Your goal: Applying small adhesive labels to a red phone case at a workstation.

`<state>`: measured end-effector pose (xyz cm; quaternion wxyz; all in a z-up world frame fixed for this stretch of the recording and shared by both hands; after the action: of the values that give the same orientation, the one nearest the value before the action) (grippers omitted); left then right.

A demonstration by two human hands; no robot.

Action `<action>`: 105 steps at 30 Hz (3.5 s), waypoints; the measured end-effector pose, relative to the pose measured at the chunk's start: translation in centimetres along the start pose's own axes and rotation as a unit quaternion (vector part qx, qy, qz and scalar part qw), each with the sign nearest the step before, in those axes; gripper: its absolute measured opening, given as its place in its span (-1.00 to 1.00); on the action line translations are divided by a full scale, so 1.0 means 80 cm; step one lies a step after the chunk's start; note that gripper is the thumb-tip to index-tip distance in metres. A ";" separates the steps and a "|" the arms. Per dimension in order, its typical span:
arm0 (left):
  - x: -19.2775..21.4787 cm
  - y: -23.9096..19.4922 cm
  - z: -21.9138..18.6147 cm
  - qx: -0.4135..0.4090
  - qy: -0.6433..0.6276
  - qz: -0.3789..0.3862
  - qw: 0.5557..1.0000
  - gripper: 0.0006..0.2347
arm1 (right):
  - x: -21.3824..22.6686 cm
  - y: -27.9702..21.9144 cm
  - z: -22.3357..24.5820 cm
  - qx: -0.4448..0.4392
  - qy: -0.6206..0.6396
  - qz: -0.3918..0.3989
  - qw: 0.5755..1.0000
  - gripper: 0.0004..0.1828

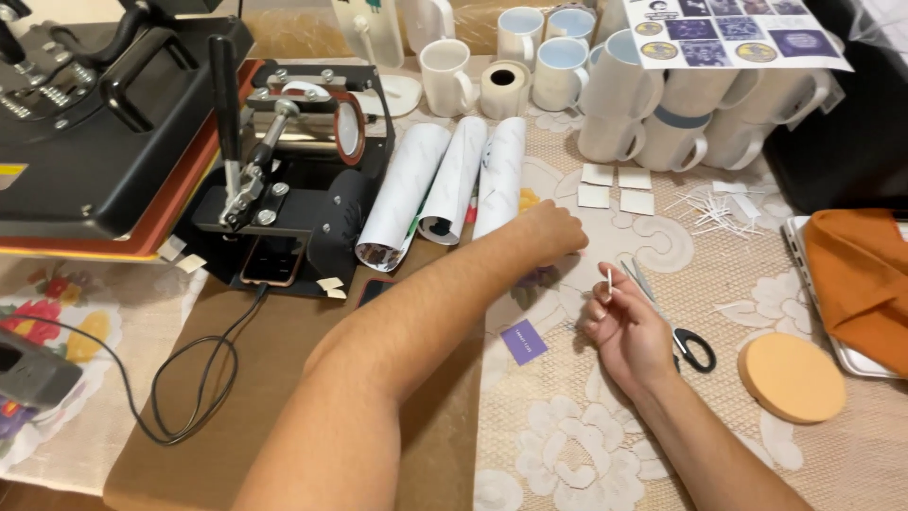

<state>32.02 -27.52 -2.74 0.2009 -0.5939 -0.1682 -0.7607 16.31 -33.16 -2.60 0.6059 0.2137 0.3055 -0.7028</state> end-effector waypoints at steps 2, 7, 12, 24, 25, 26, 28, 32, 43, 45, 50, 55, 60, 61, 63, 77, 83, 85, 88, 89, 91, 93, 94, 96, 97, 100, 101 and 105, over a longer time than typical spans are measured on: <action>0.022 -0.010 -0.001 -0.008 -0.012 0.024 1.000 -0.89 | 0.013 0.007 -0.009 -0.015 0.016 0.003 1.000 -0.65; 0.034 -0.028 0.013 -0.025 -0.064 0.093 0.993 -0.59 | 0.014 0.009 -0.018 -0.064 0.047 0.009 0.997 -0.66; 0.088 -0.040 0.021 0.020 -0.113 -0.007 0.993 -0.97 | 0.009 0.002 -0.013 -0.061 0.041 0.013 0.997 -0.62; 0.103 -0.192 -0.011 0.295 -0.792 -0.210 0.492 -0.69 | 0.007 -0.019 -0.010 0.069 -0.140 -0.045 0.987 -0.75; 0.109 -0.204 -0.021 0.297 -0.792 -0.210 0.491 -0.69 | 0.004 -0.021 -0.012 0.067 -0.140 -0.045 0.987 -0.75; 0.118 -0.216 -0.025 0.309 -0.781 -0.242 0.486 -0.71 | 0.004 -0.025 -0.002 0.119 -0.149 -0.058 0.980 -0.86; 0.119 -0.229 -0.039 0.319 -0.772 -0.273 0.478 -0.74 | -0.004 -0.037 0.010 0.170 -0.159 -0.072 0.970 -0.88; 0.197 -0.260 -0.083 0.226 -0.333 -0.488 0.775 -0.96 | -0.032 -0.057 -0.007 0.059 -0.045 -0.126 0.989 -0.68; 0.220 -0.249 -0.196 0.063 0.063 -0.518 0.851 -0.70 | -0.090 -0.084 -0.028 -0.080 0.252 0.219 0.939 -0.16; 0.202 -0.242 -0.192 0.068 -0.005 -0.473 0.879 -0.78 | -0.094 -0.088 -0.028 -0.095 0.255 0.216 0.938 -0.08; 0.209 -0.267 -0.128 0.180 -0.345 -0.456 0.800 -0.88 | -0.095 -0.094 -0.023 -0.142 0.009 -0.109 0.984 -0.47; 0.101 -0.274 -0.085 0.409 -0.661 -0.247 0.578 -0.84 | -0.089 -0.087 -0.035 -0.065 -0.014 0.044 0.997 -0.47; 0.061 -0.261 -0.117 0.349 -0.836 -0.112 0.408 -0.81 | -0.099 -0.088 -0.033 -0.063 -0.148 0.094 0.982 -0.32; 0.055 -0.262 -0.123 0.350 -0.836 -0.112 0.406 -0.81 | -0.096 -0.088 -0.035 -0.065 -0.150 0.094 0.982 -0.32; 0.048 -0.261 -0.120 0.348 -0.845 -0.157 0.374 -0.85 | -0.093 -0.084 -0.039 -0.086 -0.135 0.098 0.982 -0.30; 0.060 -0.279 -0.097 0.406 -0.815 -0.249 0.329 -0.81 | -0.024 -0.061 -0.025 0.072 -0.296 -0.094 0.948 -0.87; 0.055 -0.278 -0.090 0.400 -0.802 -0.261 0.359 -0.77 | -0.029 -0.060 -0.023 0.057 -0.320 -0.092 0.941 -0.86; 0.053 -0.277 -0.088 0.396 -0.801 -0.261 0.365 -0.77 | -0.031 -0.060 -0.021 0.054 -0.325 -0.090 0.940 -0.86; 0.048 -0.277 -0.088 0.399 -0.804 -0.257 0.358 -0.77 | -0.028 -0.058 -0.023 0.042 -0.330 -0.081 0.940 -0.83; 0.048 -0.278 -0.088 0.401 -0.808 -0.256 0.349 -0.78 | -0.025 -0.056 -0.026 0.039 -0.321 -0.078 0.943 -0.83; 0.050 -0.278 -0.087 0.402 -0.811 -0.254 0.340 -0.78 | -0.027 -0.055 -0.025 0.037 -0.311 -0.075 0.947 -0.81; 0.050 -0.279 -0.089 0.412 -0.813 -0.243 0.331 -0.76 | -0.030 -0.059 -0.023 0.024 -0.322 -0.093 0.942 -0.79; 0.050 -0.279 -0.089 0.412 -0.814 -0.242 0.331 -0.76 | -0.027 -0.058 -0.023 0.024 -0.322 -0.094 0.942 -0.79; 0.048 -0.279 -0.089 0.414 -0.814 -0.233 0.335 -0.75 | -0.026 -0.057 -0.022 0.049 -0.338 -0.077 0.937 -0.80; 0.037 -0.277 -0.089 0.414 -0.814 -0.232 0.335 -0.75 | -0.023 -0.055 -0.025 0.048 -0.338 -0.077 0.937 -0.80; 0.024 -0.275 -0.084 0.383 -0.812 -0.277 0.343 -0.71 | -0.021 -0.053 -0.028 0.067 -0.325 -0.061 0.941 -0.82; 0.026 -0.276 -0.082 0.385 -0.807 -0.280 0.351 -0.73 | -0.022 -0.055 -0.028 0.066 -0.328 -0.059 0.940 -0.82; 0.032 -0.280 -0.078 0.395 -0.804 -0.283 0.342 -0.73 | -0.025 -0.053 -0.032 0.053 -0.289 -0.047 0.955 -0.74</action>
<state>14.93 -11.55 -2.15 -0.0473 -0.6880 -0.6878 0.2267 12.30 -29.61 -2.41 0.6226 0.0187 0.0897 -0.7771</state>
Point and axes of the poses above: each hand's wrist, its own y-axis towards the middle knuckle, its own x-axis out of the back of the hand, z = x × y, the point moved 7 cm from there along y, towards the middle knuckle, and after that the axes turned 6 degrees about -z, right-handed, at the moved point
